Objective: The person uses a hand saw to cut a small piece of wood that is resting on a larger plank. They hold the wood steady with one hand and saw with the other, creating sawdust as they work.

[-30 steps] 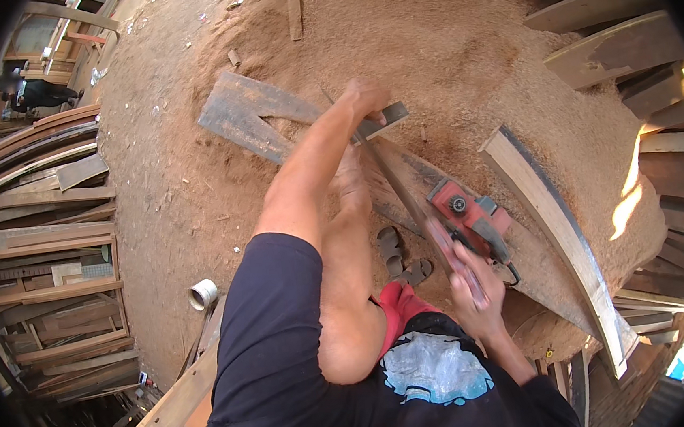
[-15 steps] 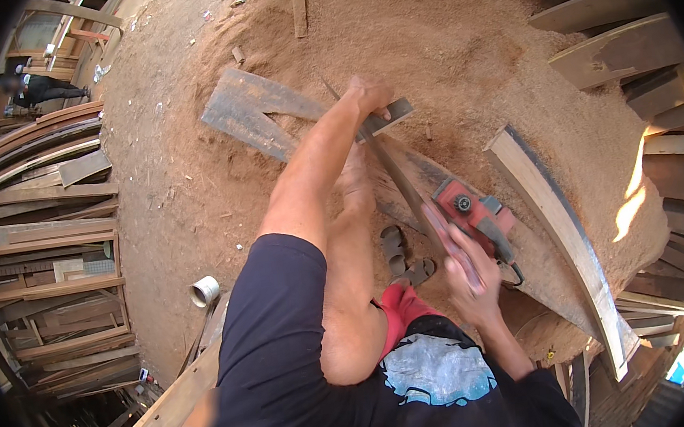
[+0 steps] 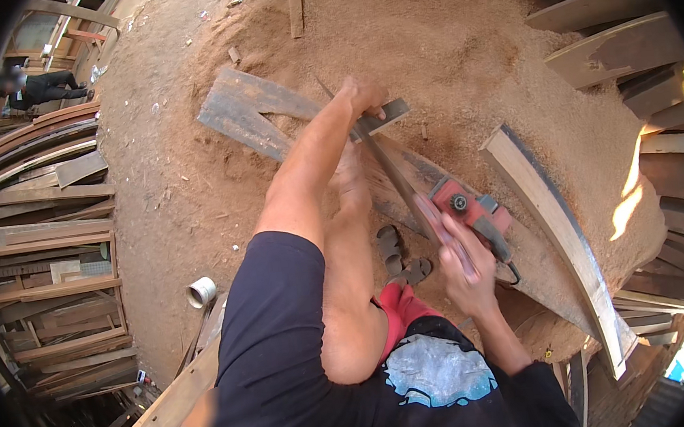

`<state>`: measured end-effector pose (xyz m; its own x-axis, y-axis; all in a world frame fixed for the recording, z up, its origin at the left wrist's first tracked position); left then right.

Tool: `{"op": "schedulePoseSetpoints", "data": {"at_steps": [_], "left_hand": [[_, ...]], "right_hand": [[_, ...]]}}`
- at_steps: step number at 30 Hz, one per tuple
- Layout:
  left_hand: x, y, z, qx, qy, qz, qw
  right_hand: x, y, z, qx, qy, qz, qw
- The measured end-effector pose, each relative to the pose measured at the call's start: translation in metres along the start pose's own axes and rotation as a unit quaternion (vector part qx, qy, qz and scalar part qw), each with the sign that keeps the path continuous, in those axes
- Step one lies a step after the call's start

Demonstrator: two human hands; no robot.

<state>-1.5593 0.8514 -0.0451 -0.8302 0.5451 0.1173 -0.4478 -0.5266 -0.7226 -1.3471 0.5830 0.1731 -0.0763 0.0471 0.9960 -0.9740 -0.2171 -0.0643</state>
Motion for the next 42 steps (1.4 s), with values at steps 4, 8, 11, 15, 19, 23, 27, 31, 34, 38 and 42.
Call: {"op": "schedulePoseSetpoints", "data": {"at_steps": [4,8,11,15,19,23,27,31,34,38,42], "left_hand": [[-0.003,-0.002,0.002,-0.016,0.003,0.008,1.000],[-0.003,0.005,-0.010,-0.004,0.024,0.018,1.000],[0.000,0.010,-0.012,-0.017,0.020,0.019,0.999],[-0.003,0.001,0.003,-0.003,0.014,0.012,1.000],[-0.006,-0.006,0.016,0.029,-0.033,0.043,0.998],[-0.004,-0.009,0.016,-0.008,-0.027,0.020,0.999],[0.000,0.002,0.007,-0.045,-0.012,0.028,0.999],[-0.004,0.004,0.002,0.038,-0.025,0.024,0.999],[-0.011,-0.011,0.014,0.042,-0.036,0.017,0.998],[0.006,0.009,0.005,-0.004,-0.014,0.042,0.999],[0.003,0.006,-0.004,-0.054,-0.007,0.034,0.998]], "right_hand": [[0.009,-0.027,0.052,0.032,-0.009,0.005,0.999],[-0.012,0.019,-0.023,0.005,-0.048,0.020,0.999],[-0.023,0.036,-0.050,0.001,-0.013,-0.018,1.000],[-0.028,0.035,-0.046,0.002,-0.007,-0.044,0.999],[-0.023,0.035,-0.034,0.001,0.025,-0.069,0.997],[-0.018,-0.008,0.048,-0.006,0.059,-0.057,0.997],[0.000,-0.002,0.049,-0.009,0.000,-0.027,1.000],[-0.022,0.045,-0.051,-0.029,-0.085,-0.005,0.996],[-0.033,0.044,-0.041,-0.011,-0.017,-0.056,0.998],[0.001,-0.004,0.038,0.021,-0.033,0.014,0.999],[0.002,-0.005,0.042,0.026,-0.035,0.013,0.999]]}}
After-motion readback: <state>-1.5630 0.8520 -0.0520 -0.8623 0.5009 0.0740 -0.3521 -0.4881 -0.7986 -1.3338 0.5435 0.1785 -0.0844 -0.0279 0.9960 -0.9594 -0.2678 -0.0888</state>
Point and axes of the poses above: each hand's wrist, its own z-axis away from the middle knuckle, its own y-axis out of the palm, x = y × z, the point moved 9 cm from there along -z, towards the middle knuckle, and after that the axes turned 14 degrees about -z, right-handed, at the moved point
